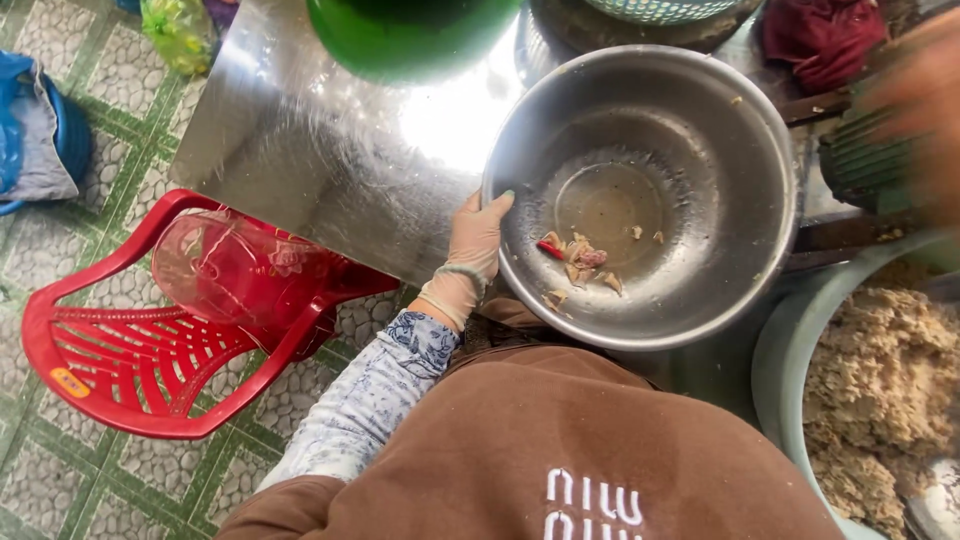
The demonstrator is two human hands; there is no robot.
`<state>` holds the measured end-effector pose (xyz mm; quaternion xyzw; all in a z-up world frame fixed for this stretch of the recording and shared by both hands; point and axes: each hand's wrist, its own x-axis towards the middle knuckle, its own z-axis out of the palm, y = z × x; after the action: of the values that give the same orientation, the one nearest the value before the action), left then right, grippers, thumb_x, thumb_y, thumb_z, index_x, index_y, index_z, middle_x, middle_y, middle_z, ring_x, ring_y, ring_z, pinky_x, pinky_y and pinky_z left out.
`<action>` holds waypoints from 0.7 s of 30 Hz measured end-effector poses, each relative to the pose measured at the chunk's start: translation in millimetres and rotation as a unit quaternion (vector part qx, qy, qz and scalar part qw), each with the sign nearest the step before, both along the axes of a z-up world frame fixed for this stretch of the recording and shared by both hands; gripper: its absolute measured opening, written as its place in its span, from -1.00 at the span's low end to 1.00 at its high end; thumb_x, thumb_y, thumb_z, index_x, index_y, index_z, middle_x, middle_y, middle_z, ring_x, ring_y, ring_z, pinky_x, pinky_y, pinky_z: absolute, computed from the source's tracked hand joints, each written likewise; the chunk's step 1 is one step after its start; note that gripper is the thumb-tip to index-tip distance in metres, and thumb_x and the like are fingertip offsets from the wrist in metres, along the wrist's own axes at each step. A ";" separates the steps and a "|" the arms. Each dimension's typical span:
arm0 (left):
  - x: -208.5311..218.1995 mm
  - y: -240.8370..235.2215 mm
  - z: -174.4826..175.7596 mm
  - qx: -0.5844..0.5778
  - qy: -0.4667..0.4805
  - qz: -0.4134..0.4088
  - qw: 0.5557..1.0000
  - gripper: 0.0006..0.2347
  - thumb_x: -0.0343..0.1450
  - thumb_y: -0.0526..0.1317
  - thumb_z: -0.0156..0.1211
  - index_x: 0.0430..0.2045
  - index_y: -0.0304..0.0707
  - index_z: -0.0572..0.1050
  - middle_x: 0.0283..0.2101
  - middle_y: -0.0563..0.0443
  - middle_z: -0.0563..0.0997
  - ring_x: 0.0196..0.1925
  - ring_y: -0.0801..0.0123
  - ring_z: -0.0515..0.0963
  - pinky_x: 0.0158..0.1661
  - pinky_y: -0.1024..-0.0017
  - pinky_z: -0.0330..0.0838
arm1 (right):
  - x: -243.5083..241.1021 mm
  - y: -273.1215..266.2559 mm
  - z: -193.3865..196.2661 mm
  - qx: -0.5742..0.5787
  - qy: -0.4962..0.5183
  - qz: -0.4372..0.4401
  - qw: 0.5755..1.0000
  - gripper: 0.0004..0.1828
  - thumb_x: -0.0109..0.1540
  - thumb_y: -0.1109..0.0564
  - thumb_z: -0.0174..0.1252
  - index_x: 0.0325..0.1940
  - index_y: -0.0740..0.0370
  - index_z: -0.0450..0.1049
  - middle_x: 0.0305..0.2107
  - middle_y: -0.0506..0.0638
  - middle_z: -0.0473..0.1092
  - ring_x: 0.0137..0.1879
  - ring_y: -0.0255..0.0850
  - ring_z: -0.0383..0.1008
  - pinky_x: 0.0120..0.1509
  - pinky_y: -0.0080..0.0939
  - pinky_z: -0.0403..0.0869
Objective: The person uses a meat grinder to process chunks of meat and other ingredients from a metal bowl. They repeatedly scoop the ingredients, place them into the grinder, and collect the ground mixture in a large basin. The person also scrapes the inside of the grinder to remove stuck residue.
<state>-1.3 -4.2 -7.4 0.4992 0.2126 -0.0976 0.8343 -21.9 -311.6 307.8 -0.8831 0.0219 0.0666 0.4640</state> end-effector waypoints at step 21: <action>-4.1 -6.4 3.0 -0.020 -0.014 0.014 1.000 -0.70 0.42 -0.37 0.24 0.04 -0.46 0.56 -0.22 0.01 0.66 -0.27 0.45 0.59 -0.19 0.48 0.54 | 17.6 14.7 -304.3 -0.312 0.023 0.105 0.944 -0.62 0.34 -0.04 0.12 0.18 0.11 0.50 0.07 0.31 0.40 0.16 0.27 0.44 0.23 0.16 0.45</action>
<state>-5.4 -10.5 -4.4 0.4808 0.2056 -0.0830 0.8483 -4.3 -296.9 3.6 -0.9790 -0.0407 0.1255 0.1552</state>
